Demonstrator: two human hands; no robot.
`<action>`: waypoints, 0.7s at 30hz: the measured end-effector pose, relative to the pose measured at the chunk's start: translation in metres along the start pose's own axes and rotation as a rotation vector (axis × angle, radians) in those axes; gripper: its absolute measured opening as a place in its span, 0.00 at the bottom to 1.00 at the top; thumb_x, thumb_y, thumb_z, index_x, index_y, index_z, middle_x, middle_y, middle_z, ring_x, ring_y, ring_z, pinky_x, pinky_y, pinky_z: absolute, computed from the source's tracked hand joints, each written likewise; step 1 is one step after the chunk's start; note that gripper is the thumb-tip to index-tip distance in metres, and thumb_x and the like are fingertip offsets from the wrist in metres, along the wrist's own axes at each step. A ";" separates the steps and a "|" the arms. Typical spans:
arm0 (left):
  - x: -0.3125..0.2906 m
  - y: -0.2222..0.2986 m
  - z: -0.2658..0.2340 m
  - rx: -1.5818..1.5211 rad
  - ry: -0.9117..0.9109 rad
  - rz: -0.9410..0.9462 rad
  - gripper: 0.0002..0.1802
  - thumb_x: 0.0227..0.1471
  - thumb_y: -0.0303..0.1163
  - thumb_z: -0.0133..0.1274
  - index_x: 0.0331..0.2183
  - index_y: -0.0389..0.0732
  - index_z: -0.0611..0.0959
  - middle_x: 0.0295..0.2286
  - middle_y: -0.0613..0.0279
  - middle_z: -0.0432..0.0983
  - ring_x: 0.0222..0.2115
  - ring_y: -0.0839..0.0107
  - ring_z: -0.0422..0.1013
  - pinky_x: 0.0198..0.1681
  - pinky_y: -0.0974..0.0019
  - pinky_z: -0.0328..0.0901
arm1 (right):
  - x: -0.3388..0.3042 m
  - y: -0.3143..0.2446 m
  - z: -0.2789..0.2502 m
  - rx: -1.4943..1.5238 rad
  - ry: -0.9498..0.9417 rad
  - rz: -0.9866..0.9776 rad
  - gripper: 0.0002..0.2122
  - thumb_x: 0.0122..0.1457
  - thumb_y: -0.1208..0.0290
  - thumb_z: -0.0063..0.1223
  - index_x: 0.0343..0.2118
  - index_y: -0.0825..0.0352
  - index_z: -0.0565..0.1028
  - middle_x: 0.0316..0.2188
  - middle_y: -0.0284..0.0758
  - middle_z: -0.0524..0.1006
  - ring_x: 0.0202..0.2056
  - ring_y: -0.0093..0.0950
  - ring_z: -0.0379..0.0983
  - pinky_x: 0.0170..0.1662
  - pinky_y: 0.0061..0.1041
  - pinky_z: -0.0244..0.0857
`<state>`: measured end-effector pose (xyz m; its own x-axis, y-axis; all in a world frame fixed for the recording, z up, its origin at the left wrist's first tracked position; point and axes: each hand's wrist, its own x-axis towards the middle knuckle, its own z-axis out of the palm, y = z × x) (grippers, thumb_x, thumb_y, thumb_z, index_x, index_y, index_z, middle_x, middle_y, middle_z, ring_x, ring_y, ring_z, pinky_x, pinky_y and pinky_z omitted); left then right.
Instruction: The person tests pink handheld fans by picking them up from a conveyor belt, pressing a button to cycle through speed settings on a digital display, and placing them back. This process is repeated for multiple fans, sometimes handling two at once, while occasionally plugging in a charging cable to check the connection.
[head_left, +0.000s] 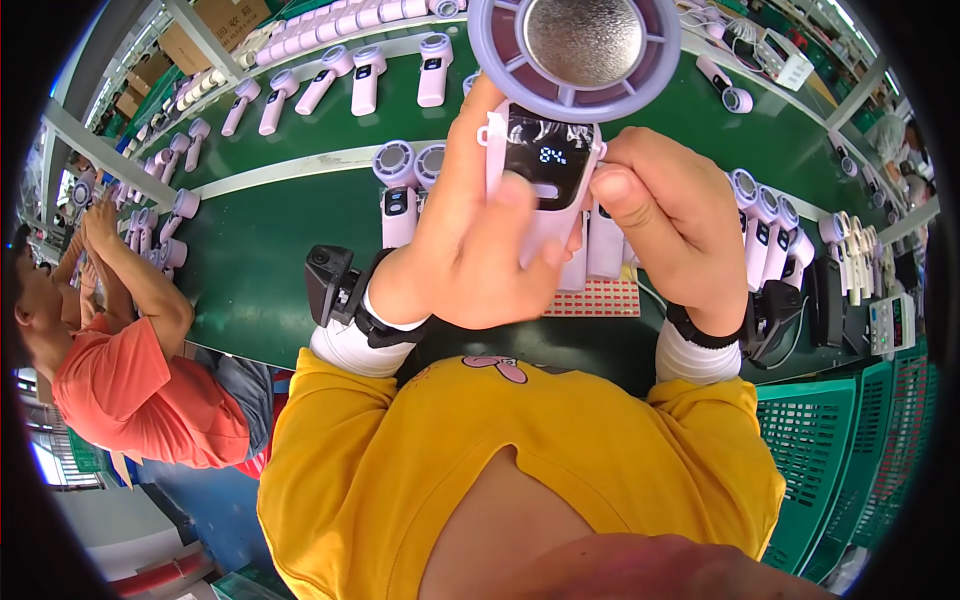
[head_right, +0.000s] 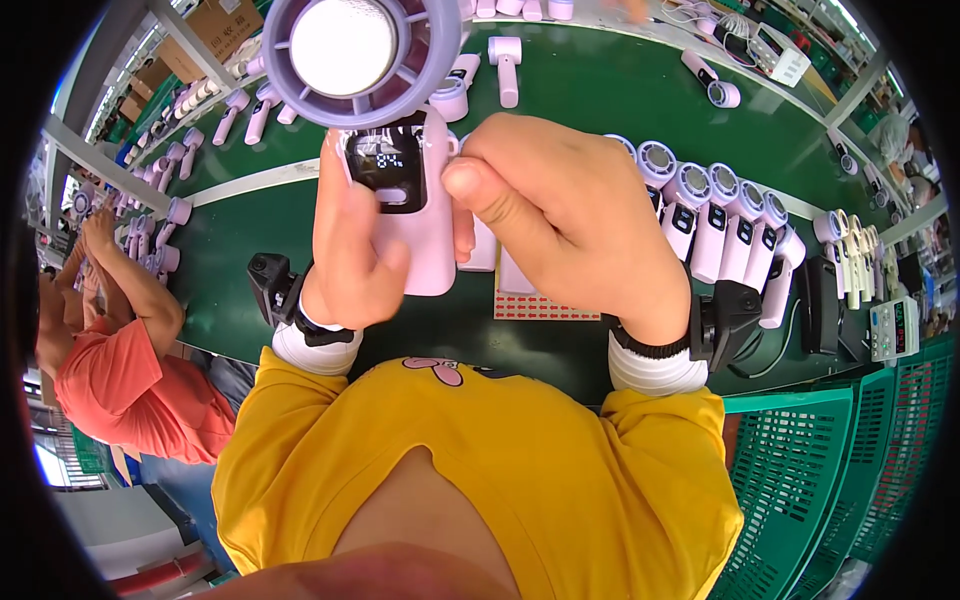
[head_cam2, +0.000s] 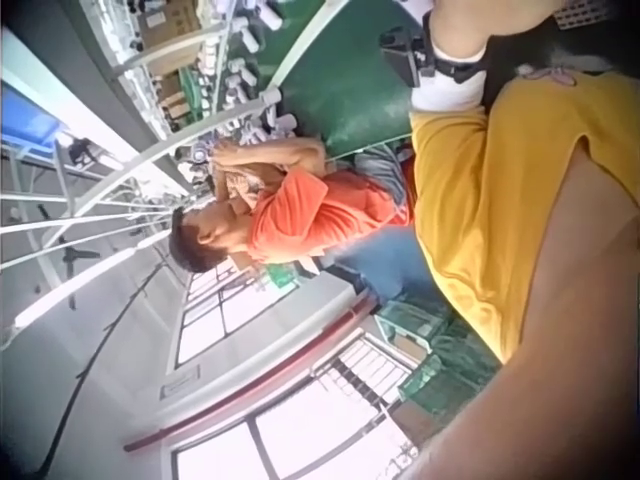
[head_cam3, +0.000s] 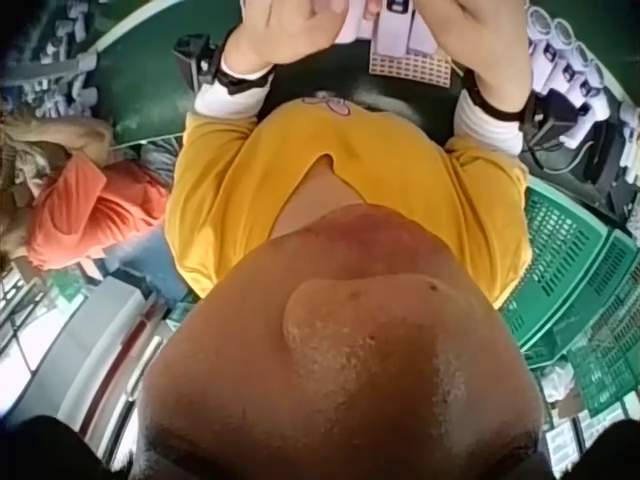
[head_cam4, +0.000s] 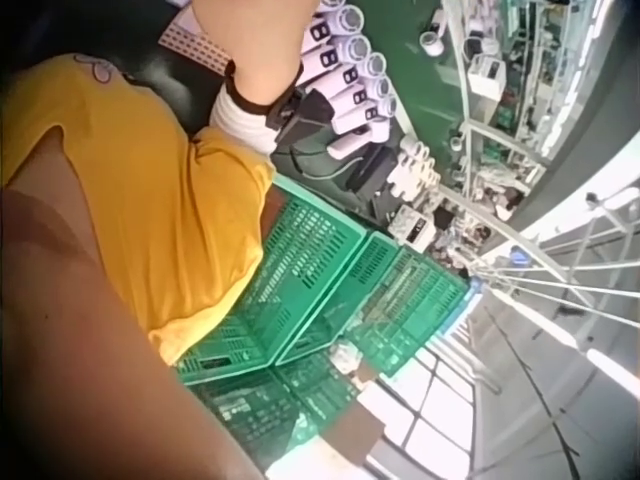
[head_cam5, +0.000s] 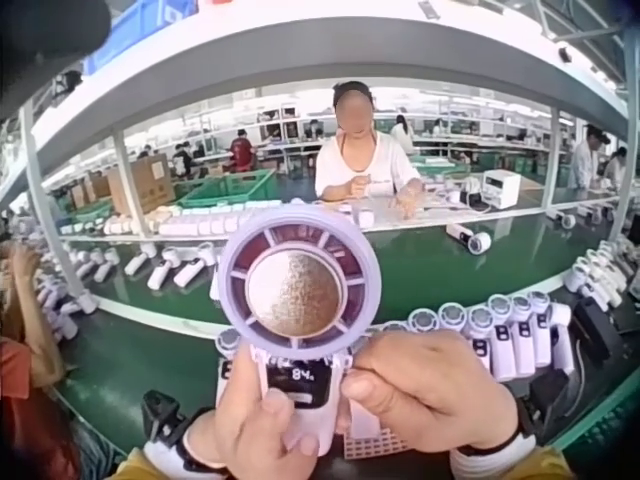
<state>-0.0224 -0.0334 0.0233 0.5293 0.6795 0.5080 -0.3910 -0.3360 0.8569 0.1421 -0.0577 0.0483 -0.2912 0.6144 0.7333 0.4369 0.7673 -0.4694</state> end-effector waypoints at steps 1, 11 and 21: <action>0.001 -0.001 0.001 0.014 0.013 0.012 0.29 0.44 0.29 0.42 0.48 0.32 0.55 0.33 0.51 0.66 0.26 0.67 0.68 0.27 0.69 0.65 | 0.000 0.002 0.001 0.000 -0.003 -0.004 0.10 0.55 0.68 0.43 0.19 0.66 0.68 0.14 0.33 0.67 0.15 0.30 0.62 0.17 0.23 0.54; -0.002 0.037 -0.022 -0.455 0.180 0.059 0.26 0.46 0.32 0.41 0.48 0.36 0.55 0.31 0.53 0.65 0.22 0.71 0.65 0.23 0.70 0.62 | -0.007 -0.009 -0.012 -0.060 0.148 0.263 0.06 0.54 0.70 0.47 0.26 0.67 0.72 0.18 0.31 0.69 0.18 0.18 0.62 0.22 0.15 0.56; -0.048 0.068 -0.010 0.068 0.581 0.597 0.26 0.40 0.37 0.53 0.44 0.45 0.65 0.26 0.64 0.68 0.33 0.70 0.65 0.28 0.68 0.63 | -0.008 0.001 -0.020 0.071 0.586 0.140 0.08 0.55 0.72 0.45 0.29 0.72 0.72 0.26 0.30 0.72 0.20 0.11 0.56 0.24 0.09 0.48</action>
<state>-0.0820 -0.0823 0.0567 -0.2326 0.5966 0.7681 -0.4268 -0.7723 0.4706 0.1618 -0.0654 0.0521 0.2906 0.5229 0.8013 0.3734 0.7091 -0.5981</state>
